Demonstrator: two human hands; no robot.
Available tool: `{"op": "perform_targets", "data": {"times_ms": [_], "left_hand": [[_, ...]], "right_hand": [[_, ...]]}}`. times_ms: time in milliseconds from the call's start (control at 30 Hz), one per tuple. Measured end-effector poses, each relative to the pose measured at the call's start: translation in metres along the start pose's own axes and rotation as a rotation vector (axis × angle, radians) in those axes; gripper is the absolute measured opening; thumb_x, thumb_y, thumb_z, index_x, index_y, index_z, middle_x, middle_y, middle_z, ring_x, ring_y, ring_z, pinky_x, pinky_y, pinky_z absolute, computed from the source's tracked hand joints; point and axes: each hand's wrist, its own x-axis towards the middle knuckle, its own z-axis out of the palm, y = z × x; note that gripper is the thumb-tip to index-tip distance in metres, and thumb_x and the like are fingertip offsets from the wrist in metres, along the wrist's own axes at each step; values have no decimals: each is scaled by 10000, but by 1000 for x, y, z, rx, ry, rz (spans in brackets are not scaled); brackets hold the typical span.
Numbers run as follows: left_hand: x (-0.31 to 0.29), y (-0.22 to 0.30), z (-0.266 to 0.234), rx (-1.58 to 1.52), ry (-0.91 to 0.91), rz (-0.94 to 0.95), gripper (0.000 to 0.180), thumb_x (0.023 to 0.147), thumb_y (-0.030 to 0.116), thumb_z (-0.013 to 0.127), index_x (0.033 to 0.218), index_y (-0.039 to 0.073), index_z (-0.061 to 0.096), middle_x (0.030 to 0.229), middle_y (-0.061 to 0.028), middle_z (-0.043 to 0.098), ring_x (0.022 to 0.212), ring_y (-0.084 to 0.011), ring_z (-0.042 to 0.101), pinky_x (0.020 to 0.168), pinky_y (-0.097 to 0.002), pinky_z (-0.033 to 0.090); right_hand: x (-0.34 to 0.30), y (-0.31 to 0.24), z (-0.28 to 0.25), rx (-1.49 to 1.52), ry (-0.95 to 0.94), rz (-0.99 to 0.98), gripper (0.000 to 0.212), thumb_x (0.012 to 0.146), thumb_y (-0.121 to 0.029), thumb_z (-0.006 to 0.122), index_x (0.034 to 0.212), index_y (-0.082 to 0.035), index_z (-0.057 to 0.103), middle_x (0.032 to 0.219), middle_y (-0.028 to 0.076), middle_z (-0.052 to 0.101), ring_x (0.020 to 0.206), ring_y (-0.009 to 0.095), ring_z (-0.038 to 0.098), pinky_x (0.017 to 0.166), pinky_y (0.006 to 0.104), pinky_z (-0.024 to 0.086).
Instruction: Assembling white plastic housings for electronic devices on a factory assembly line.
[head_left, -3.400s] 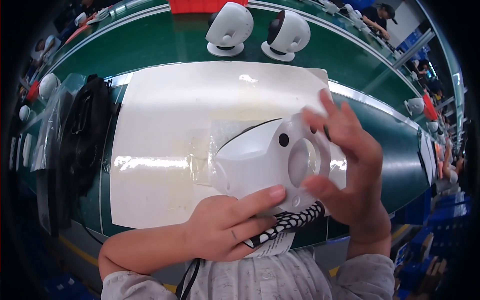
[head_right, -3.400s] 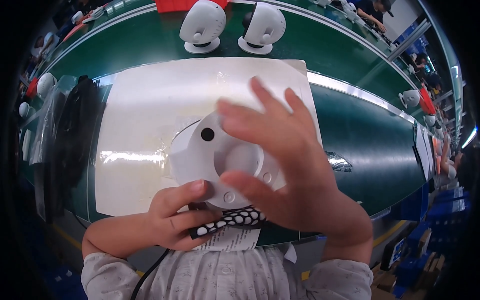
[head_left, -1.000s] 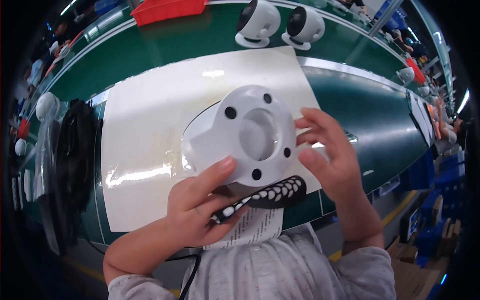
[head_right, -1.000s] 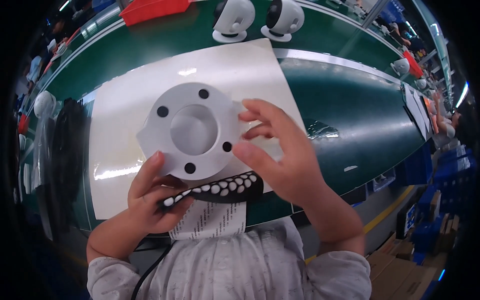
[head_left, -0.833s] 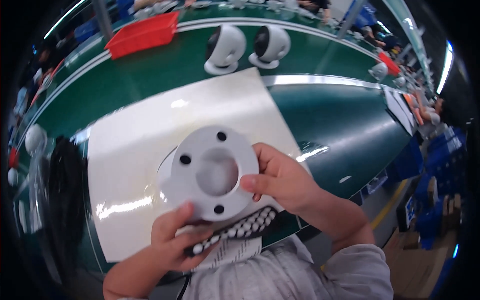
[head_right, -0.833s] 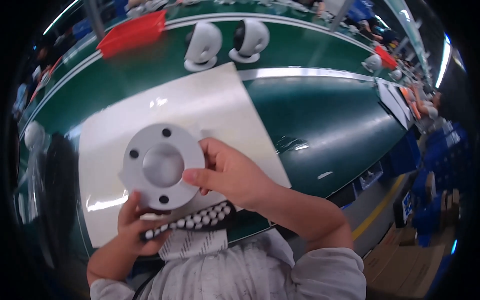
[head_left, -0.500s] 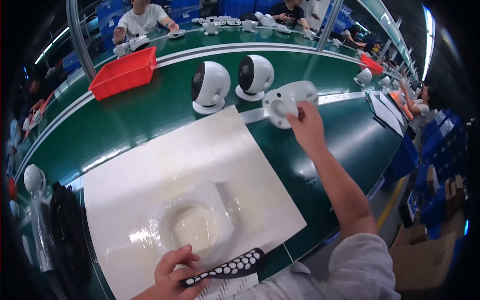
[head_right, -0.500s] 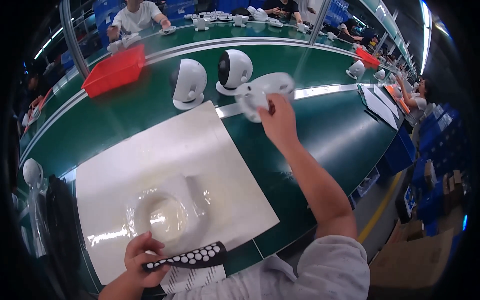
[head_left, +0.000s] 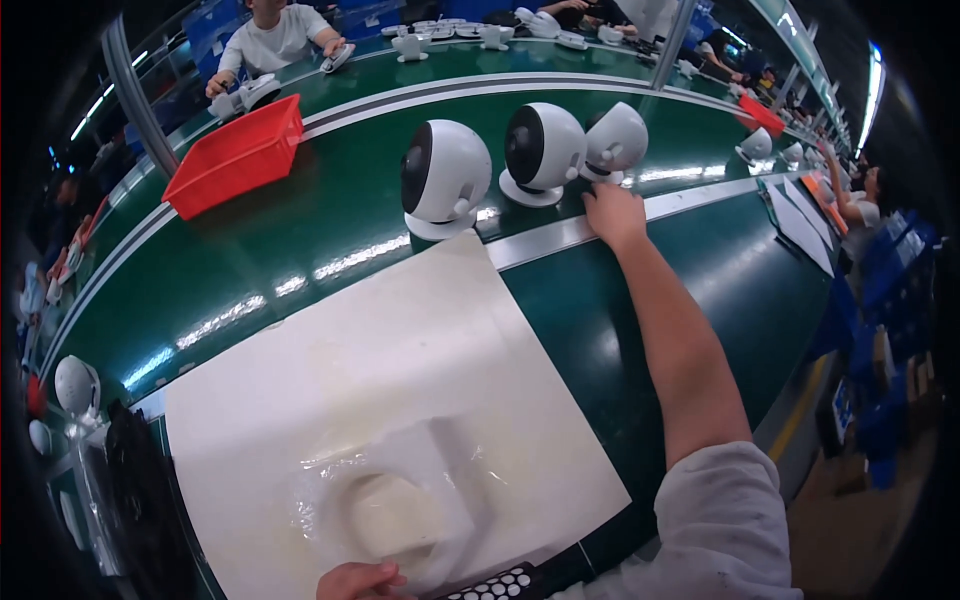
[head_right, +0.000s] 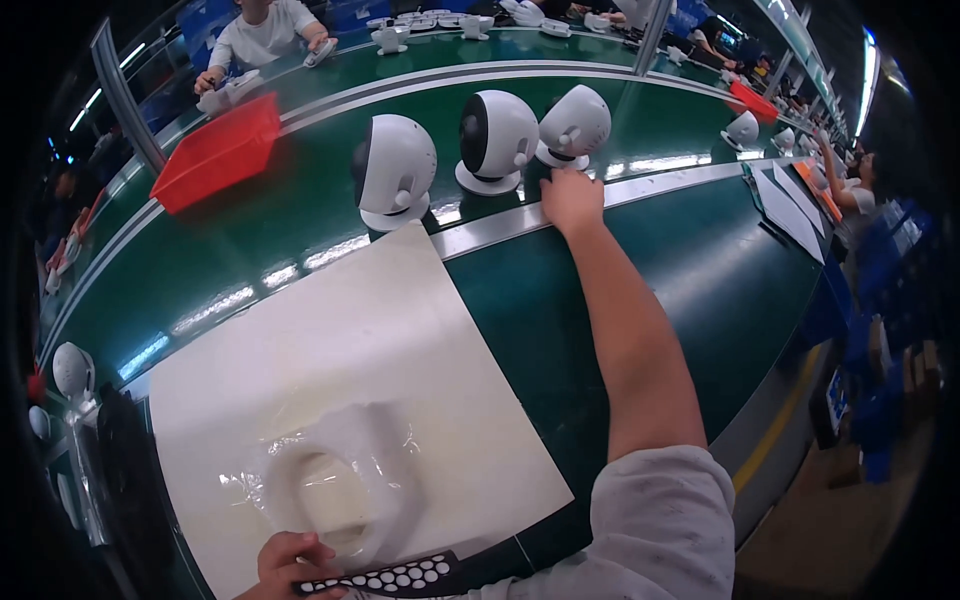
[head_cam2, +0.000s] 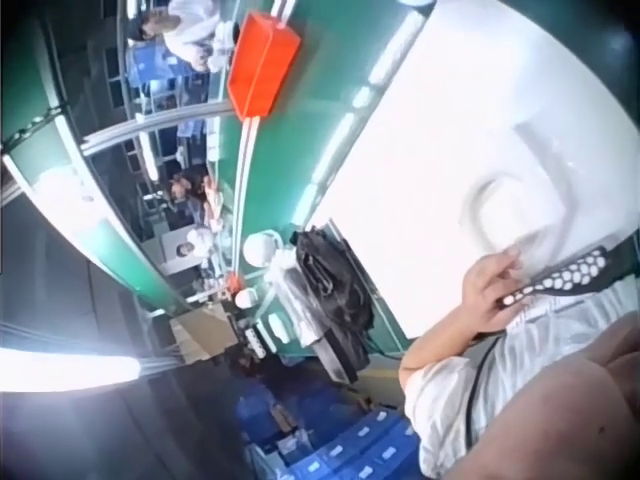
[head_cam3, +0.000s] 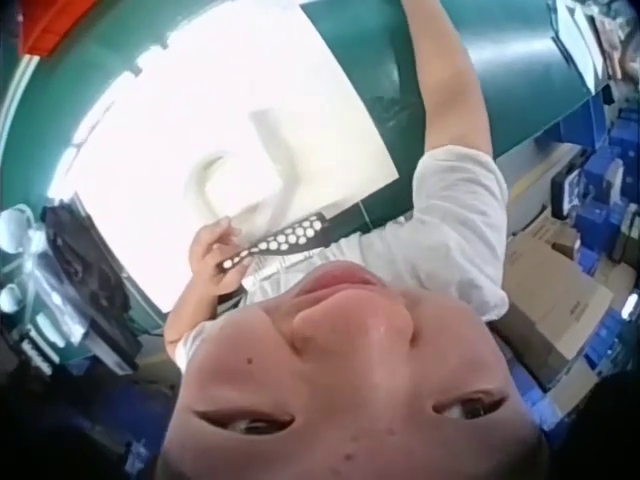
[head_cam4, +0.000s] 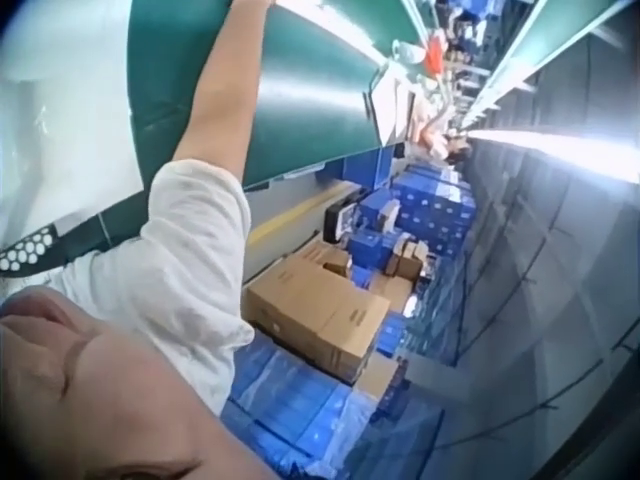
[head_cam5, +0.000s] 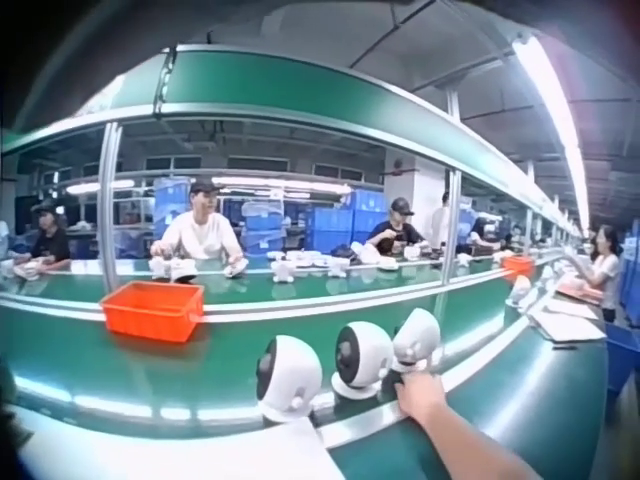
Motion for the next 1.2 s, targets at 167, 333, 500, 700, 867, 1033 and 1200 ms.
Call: {"op": "perform_targets", "data": {"times_ms": [167, 333, 500, 700, 867, 1033, 1200], "left_hand": [[-4, -5, -7, -4, -15, -5, 190, 599, 59, 667, 729, 23, 534, 1040, -218, 530, 677, -258, 557, 544, -317, 446], [-7, -13, -9, -43, -14, 1, 189, 631, 60, 648, 752, -3, 518, 1010, -224, 539, 693, -269, 560, 574, -319, 463], [-5, -16, -11, -27, -8, -14, 177, 649, 50, 634, 769, -9, 518, 981, -221, 551, 701, -264, 563, 591, -312, 467], [-8, -23, -13, -4, -17, -8, 181, 649, 37, 629, 791, -2, 525, 935, -197, 571, 689, -262, 563, 591, -317, 463], [-10, -19, -14, -15, -12, -12, 179, 644, 39, 632, 785, -2, 530, 902, -189, 576, 670, -275, 560, 584, -327, 458], [-24, -22, -21, 70, -180, -61, 161, 619, 63, 630, 768, 51, 569, 843, -145, 601, 713, -275, 579, 602, -350, 457], [-22, -15, -20, 186, -240, 65, 197, 615, 132, 615, 802, 74, 600, 876, -91, 623, 786, -270, 606, 660, -360, 476]], "right_hand": [[-34, -67, -24, 270, -93, -183, 273, 785, -310, 491, 898, -89, 605, 941, 109, 591, 884, 292, 543, 765, 402, 425], [-20, -74, 20, 334, 231, -179, 245, 764, -293, 542, 921, -108, 573, 1093, 50, 518, 1043, 259, 448, 866, 425, 336], [-18, -55, 5, 43, 440, -185, 198, 675, -196, 631, 856, -133, 582, 854, 20, 518, 917, 208, 477, 789, 369, 351], [-41, -68, -61, 258, 616, -342, 127, 730, -199, 607, 792, -92, 577, 725, 33, 556, 716, 207, 541, 671, 303, 412], [-107, -113, -168, 1347, 35, -343, 244, 851, -226, 522, 967, -12, 528, 720, 27, 569, 660, 109, 561, 587, 245, 437], [-178, -166, -199, 1542, -759, -703, 276, 870, -228, 482, 1036, -8, 476, 770, 64, 567, 678, 104, 564, 605, 231, 444], [-184, -196, -183, 1419, -1187, -603, 334, 872, -293, 466, 1077, -30, 466, 798, 90, 578, 677, 144, 578, 598, 260, 454]]}}
